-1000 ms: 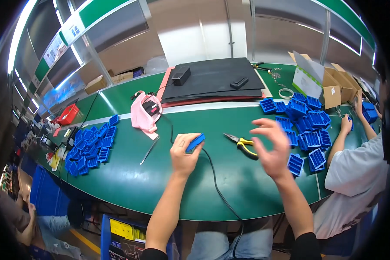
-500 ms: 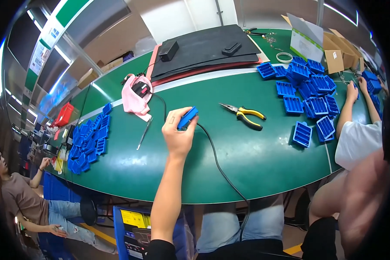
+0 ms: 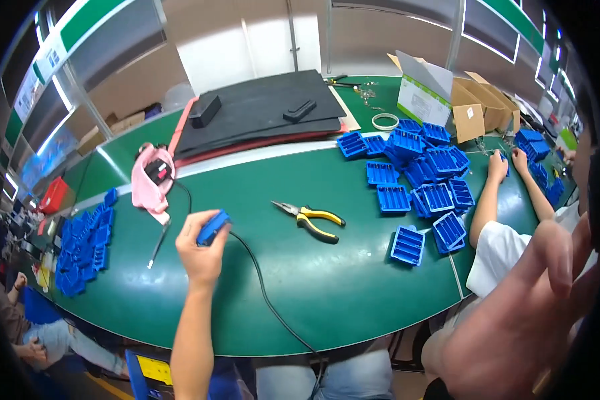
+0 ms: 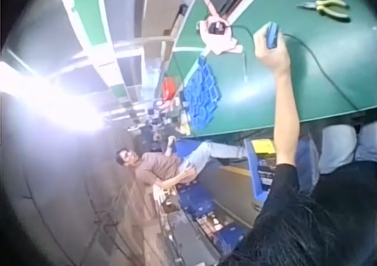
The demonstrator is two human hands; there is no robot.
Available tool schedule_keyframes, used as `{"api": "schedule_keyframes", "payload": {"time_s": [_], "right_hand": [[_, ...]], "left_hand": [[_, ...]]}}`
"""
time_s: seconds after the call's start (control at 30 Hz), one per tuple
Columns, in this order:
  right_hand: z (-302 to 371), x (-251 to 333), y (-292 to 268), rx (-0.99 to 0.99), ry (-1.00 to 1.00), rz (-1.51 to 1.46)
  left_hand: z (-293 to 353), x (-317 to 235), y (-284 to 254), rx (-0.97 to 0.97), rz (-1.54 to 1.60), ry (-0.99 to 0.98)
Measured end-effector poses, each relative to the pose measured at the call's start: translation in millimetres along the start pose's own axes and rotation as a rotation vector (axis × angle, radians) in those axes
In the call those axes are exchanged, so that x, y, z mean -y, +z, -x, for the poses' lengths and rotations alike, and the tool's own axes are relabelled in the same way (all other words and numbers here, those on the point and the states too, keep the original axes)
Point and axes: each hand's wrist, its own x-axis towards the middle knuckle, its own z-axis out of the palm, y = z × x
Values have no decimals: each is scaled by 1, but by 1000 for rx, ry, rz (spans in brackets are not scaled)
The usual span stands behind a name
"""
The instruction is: Soldering electrical wires onto blue plastic housing units at a factory workbench.
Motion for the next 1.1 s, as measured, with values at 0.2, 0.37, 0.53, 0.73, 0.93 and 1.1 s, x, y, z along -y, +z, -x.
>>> {"api": "schedule_keyframes", "payload": {"time_s": [0.2, 0.37, 0.53, 0.73, 0.93, 1.1], "right_hand": [[6, -8, -8, 77, 76, -45], [7, -14, 3, 63, 120, -118], [7, -8, 6, 36, 136, -194], [17, 4, -7, -5, 114, -276], [32, 7, -29, -57, 129, -353], [35, 9, -30, -77, 151, -408]], "left_hand": [[-9, -1, 17, 2, 45, -20], [-8, 3, 13, -6, 61, -50], [-9, -1, 11, -12, 36, -11], [-7, 2, 12, -26, 33, 39], [-6, -1, 7, -29, -4, 33], [-5, 1, 9, 1, 20, 31]]}}
